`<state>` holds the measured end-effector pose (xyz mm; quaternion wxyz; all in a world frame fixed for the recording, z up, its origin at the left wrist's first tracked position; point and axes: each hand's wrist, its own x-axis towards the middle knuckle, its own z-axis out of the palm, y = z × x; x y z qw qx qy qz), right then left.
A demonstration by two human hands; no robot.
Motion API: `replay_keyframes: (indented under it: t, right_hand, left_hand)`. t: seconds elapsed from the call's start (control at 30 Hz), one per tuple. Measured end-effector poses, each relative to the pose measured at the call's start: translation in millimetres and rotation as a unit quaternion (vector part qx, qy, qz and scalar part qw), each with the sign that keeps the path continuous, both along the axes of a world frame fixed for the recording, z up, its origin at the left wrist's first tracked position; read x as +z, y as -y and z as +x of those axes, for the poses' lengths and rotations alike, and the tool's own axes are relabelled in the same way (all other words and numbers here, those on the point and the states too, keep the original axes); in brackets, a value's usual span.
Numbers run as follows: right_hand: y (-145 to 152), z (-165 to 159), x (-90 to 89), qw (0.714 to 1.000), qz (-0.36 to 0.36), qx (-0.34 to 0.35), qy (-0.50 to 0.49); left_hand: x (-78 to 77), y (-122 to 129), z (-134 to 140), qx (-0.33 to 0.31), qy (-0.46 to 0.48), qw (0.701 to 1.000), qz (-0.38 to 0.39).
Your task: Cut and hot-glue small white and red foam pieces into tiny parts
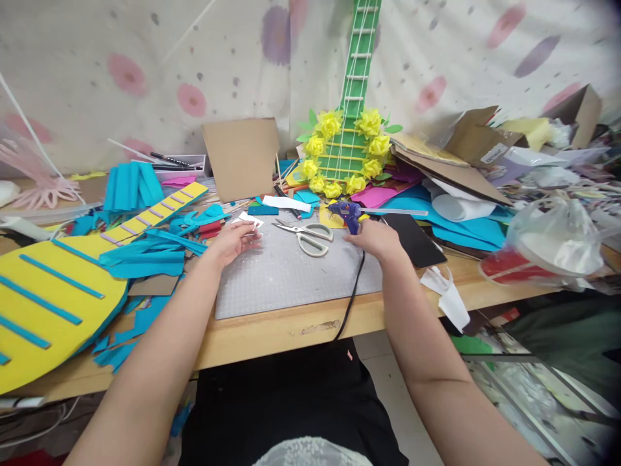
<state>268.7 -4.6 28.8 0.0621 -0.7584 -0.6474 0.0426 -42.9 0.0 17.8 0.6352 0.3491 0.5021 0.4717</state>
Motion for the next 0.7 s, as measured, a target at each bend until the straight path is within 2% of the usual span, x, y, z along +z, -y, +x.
replay_keyframes:
  t: [0.07,0.2,0.27,0.4,0.5,0.63,0.7]
  right_hand:
    - [5,-16,4.5,0.997,-0.032,0.075,-0.017]
    - [1,-52,2.5,0.975,0.026,0.221,-0.014]
    - [-5,-65,-1.3,0.965,0.020,0.263,0.016]
    - [-13,-75,-6.6,0.965,-0.004,0.256,0.059]
    - [-15,-73,-9.7,0.970,0.001,0.241,0.041]
    - [-20,-66,-14.2,0.968,-0.008,0.231,-0.095]
    - [-23,-65,-14.7,0.948,-0.003,0.241,-0.206]
  left_hand:
    - [-1.4,2,0,0.002,0.008,1.000,0.006]
    - [-5.4,5,-2,0.006,0.021,1.000,0.014]
    - [-8.0,6,-3,0.006,0.023,1.000,0.013]
    - [-11.5,7,-6,0.004,0.021,1.000,0.016]
    - [-12.1,7,-5,0.007,0.014,1.000,0.025]
    - [-13.8,7,-4,-0.001,-0.004,0.999,0.050]
    - [-16.0,7,-3,-0.003,-0.026,0.996,0.086]
